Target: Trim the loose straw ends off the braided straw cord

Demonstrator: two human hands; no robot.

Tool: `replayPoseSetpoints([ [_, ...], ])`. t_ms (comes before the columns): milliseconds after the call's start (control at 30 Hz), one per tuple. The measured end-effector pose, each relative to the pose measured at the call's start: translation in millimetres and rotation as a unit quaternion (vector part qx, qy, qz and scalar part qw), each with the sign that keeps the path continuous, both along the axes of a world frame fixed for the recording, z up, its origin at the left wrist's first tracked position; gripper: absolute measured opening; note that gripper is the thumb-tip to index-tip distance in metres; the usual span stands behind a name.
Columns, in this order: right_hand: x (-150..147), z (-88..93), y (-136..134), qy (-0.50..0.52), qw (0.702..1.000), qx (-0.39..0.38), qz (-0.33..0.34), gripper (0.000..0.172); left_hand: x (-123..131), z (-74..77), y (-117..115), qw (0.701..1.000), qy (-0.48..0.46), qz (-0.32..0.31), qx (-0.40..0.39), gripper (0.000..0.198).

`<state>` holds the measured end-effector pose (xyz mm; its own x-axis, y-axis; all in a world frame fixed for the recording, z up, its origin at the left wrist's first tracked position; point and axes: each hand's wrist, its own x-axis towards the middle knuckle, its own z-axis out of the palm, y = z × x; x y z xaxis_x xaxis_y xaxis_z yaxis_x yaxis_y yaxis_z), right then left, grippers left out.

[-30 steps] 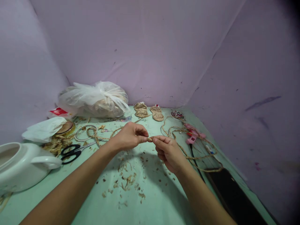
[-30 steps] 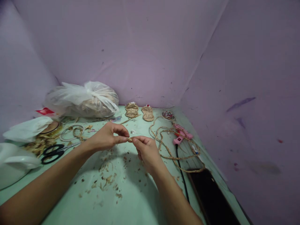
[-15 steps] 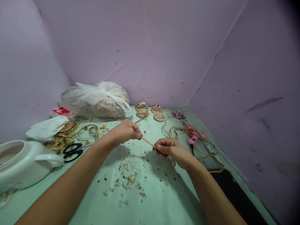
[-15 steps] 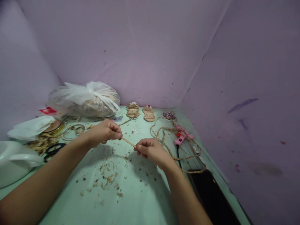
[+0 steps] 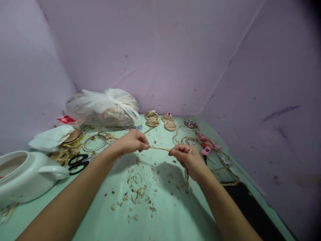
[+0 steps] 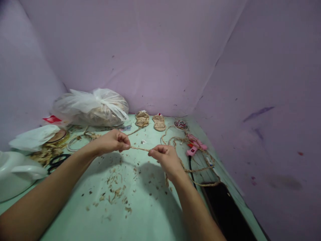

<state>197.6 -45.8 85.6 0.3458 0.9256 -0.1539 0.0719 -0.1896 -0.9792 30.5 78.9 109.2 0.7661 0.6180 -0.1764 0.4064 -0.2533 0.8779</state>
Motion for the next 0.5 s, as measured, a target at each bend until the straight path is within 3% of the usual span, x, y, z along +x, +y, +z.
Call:
replayPoseSetpoints([
  [200,5,-7.6,1,0.028,0.998,-0.033,0.051,0.023,-9,8.7,8,0.995,0.048,0.080,0.023,0.020],
  [367,1,-6.3,1,0.013,0.997,-0.026,0.073,0.020,-18,24.8,9,0.991,0.072,0.099,0.058,0.029],
  [500,-5,-3.5,2,-0.033,0.996,-0.011,0.077,0.018,-18,18.4,15,0.980,0.103,0.141,0.099,0.028],
])
